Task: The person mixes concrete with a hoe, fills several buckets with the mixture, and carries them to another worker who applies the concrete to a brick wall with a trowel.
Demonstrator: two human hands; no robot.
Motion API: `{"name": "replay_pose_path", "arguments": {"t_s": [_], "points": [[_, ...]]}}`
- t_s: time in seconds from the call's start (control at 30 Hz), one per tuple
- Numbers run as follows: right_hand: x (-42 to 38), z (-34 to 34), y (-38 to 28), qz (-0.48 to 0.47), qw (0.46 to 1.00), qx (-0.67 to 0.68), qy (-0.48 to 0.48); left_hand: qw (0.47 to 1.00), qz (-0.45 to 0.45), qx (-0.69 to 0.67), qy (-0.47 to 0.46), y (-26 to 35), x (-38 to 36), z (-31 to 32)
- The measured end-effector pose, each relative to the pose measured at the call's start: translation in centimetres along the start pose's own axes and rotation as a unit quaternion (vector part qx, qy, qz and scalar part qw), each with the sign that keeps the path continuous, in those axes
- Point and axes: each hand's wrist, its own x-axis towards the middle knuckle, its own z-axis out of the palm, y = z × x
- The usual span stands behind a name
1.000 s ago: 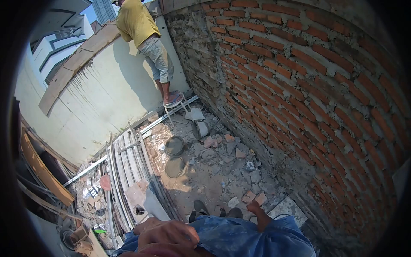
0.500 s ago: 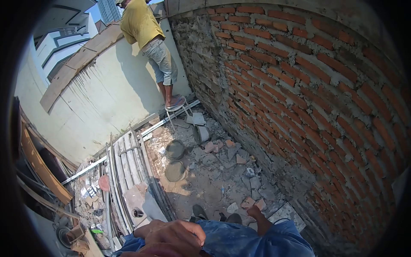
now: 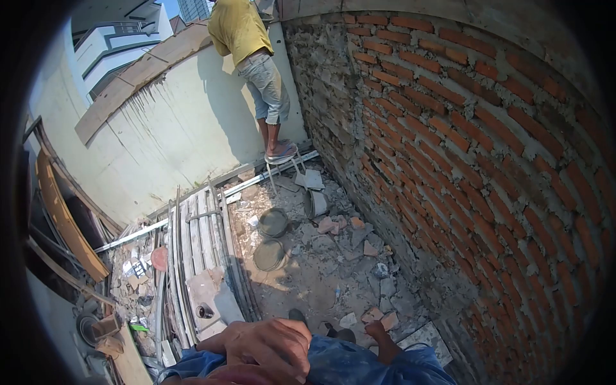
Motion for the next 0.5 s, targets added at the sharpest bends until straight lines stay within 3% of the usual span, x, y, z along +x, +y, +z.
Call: {"name": "replay_pose_path", "arguments": {"t_s": [0.1,0.17,0.23,0.27,0.3,0.37,0.5], "points": [[0.3,-1.5,-1.2,-0.066,0.996,-0.058,-0.002,0.971,-0.181,0.047,0.149,-1.9,-4.6,-1.6],[0.7,-2.4,-2.9,-0.024,0.999,-0.044,-0.022,0.916,-0.299,0.044,0.264,-3.5,-9.0,-1.9],[-0.4,-4.5,-6.5,0.211,0.962,0.173,-0.004,0.865,-0.365,0.060,0.340,-5.5,-14.1,-2.3],[0.2,-4.2,-6.0,0.212,0.962,0.173,-0.004,0.838,-0.393,0.067,0.373,-6.4,-16.7,-2.1],[1.3,-3.7,-4.8,0.180,0.968,0.174,0.011,0.838,-0.393,0.066,0.372,-7.1,-19.1,-1.9],[2.3,-3.3,-4.1,0.147,0.973,0.174,0.026,0.736,-0.512,0.106,0.429,-8.3,-23.7,-1.2],[3.1,-6.0,-6.4,0.094,0.991,0.091,-0.009,0.676,-0.587,0.227,0.382,-10.1,-30.6,0.7]]}}
